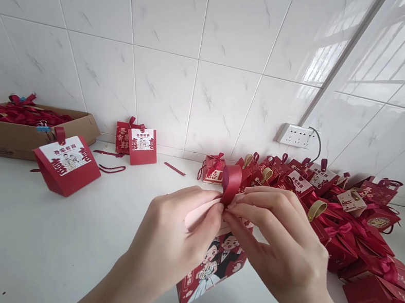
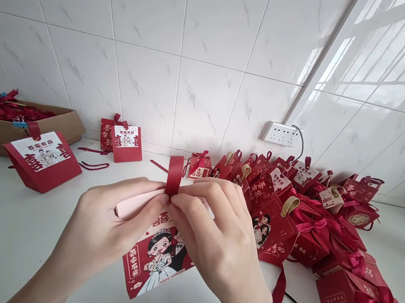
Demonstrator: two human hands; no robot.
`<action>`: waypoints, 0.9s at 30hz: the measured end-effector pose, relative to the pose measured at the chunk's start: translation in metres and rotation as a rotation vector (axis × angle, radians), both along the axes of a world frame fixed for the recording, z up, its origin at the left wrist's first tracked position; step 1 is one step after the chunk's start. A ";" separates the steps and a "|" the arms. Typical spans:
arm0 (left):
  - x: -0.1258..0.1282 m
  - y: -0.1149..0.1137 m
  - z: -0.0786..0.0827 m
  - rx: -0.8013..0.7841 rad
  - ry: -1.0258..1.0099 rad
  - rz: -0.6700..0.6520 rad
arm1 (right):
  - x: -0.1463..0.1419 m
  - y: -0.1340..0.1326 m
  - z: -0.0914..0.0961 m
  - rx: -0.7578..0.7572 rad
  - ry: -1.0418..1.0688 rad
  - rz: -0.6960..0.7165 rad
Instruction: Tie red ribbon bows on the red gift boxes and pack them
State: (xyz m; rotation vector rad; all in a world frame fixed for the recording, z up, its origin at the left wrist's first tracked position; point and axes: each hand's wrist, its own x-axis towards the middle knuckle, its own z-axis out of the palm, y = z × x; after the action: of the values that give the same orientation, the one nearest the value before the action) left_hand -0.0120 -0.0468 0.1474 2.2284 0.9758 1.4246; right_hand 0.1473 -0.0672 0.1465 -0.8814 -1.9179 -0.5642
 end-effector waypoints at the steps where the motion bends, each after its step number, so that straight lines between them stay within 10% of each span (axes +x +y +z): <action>1: 0.000 0.000 0.000 -0.001 0.000 0.001 | 0.000 0.000 0.000 0.003 0.003 0.001; 27: -0.002 -0.003 0.002 -0.116 -0.012 -0.033 | 0.006 0.002 -0.005 0.162 -0.109 0.000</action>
State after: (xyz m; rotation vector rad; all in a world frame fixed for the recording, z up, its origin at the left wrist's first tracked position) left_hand -0.0139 -0.0494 0.1490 2.1405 0.9870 1.3304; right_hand 0.1533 -0.0656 0.1417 -0.7597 -1.9382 -0.7696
